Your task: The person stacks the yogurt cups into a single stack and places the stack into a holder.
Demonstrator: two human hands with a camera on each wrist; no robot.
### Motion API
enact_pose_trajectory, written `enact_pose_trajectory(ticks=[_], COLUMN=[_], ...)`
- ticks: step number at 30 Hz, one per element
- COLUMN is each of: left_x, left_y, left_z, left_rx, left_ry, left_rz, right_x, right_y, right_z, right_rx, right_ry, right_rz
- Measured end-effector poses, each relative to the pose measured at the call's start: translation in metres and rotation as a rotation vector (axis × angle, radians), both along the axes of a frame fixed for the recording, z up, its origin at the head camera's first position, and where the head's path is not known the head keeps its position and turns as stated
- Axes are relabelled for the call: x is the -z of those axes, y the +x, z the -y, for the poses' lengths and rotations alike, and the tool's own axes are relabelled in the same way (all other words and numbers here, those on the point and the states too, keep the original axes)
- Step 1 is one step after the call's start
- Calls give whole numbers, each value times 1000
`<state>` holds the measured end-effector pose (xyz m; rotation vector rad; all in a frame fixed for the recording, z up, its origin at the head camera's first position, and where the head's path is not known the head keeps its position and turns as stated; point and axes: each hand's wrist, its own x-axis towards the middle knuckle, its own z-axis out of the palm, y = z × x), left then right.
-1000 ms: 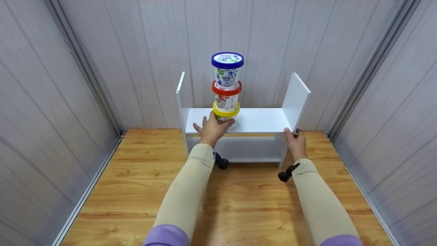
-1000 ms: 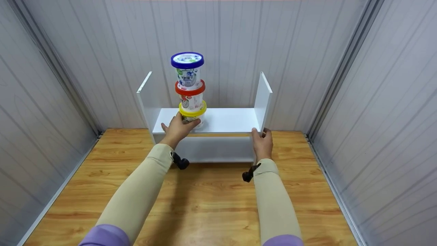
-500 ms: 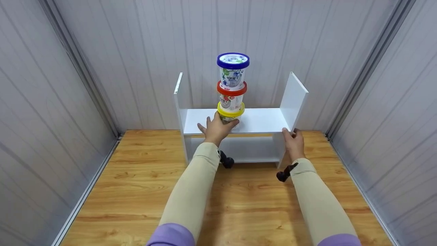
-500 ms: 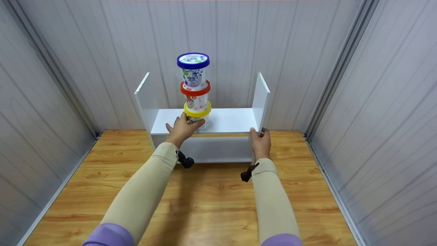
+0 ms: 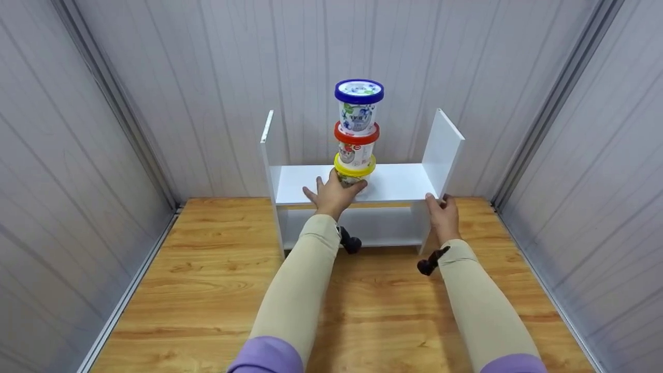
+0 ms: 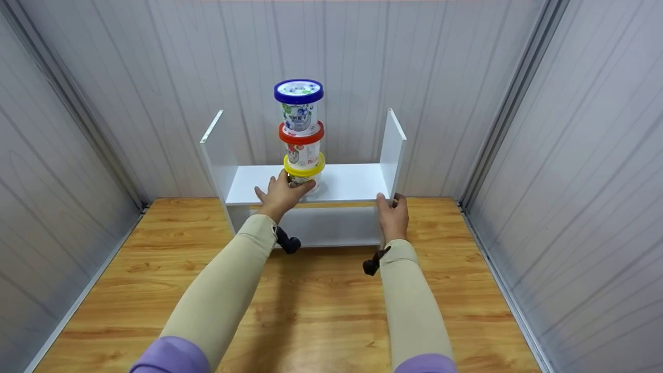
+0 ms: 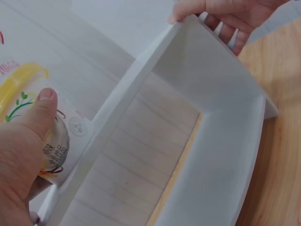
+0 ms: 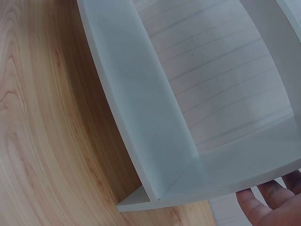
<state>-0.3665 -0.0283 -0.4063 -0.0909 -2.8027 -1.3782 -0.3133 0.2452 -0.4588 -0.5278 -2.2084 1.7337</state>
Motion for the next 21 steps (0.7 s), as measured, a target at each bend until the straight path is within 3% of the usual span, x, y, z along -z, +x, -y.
enact_pose_trajectory(ticks=[5,12,21], left_x=[2,0,-3], left_y=[1,6,14], left_z=[1,9,24], left_rx=[-27,-11,-14], left_ry=[-12,-43,-92], left_rz=[-28,-40,-87], right_x=[0,-3,-11], right_y=[-2,-2,21], right_z=[1,-2,-9], right_rx=[-11,-49,-24], right_ry=[3,58,122], right_rz=[-1,2,8])
